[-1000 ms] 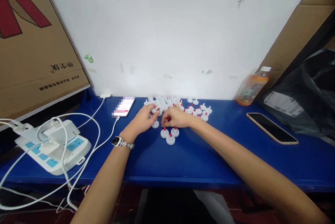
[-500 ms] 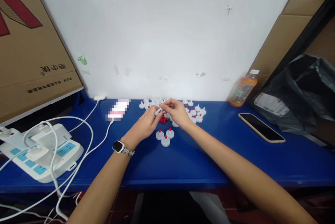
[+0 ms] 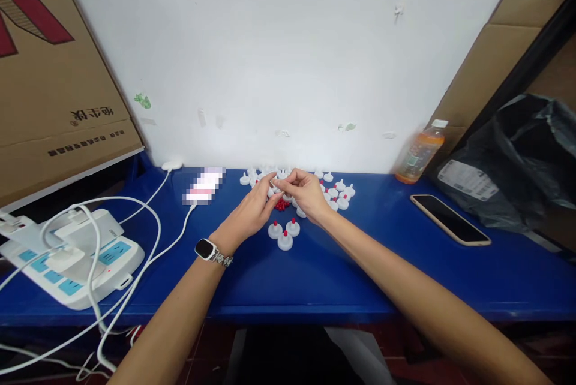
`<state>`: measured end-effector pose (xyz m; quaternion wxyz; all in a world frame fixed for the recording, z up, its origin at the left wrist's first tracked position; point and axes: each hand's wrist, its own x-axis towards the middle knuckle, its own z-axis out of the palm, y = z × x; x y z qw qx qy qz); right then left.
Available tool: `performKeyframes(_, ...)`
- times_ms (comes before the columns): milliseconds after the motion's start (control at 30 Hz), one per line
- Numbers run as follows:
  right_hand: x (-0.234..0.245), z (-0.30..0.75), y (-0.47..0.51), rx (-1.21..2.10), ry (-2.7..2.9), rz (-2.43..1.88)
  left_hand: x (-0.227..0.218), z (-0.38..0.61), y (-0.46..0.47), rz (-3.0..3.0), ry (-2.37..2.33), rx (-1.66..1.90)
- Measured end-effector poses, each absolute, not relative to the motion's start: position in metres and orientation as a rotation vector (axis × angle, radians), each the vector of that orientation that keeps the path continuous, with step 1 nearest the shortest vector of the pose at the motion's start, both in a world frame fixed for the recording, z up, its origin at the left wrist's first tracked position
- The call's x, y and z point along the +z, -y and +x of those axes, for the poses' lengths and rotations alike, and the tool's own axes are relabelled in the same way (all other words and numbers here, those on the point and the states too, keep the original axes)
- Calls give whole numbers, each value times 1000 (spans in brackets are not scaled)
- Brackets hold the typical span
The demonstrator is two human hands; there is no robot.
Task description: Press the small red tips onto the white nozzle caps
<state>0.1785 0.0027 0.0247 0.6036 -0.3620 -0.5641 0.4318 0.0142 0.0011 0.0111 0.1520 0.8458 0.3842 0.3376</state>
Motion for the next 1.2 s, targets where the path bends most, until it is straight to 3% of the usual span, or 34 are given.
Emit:
performKeyframes(333, 28, 198, -3, 1203, 1438, -819, 14, 20, 4, 2365, -1054, 862)
performKeyframes(567, 32, 220, -3, 939, 1941, -1095, 16, -1, -17, 2343, -1264, 1143)
performKeyframes(700, 36, 222, 0, 770, 2217, -1264, 11, -12, -30, 2387, -1362, 1099)
performKeyframes(1200, 44, 186, -71, 144, 2326, -1532, 7, -12, -31, 2468, -1402, 1067)
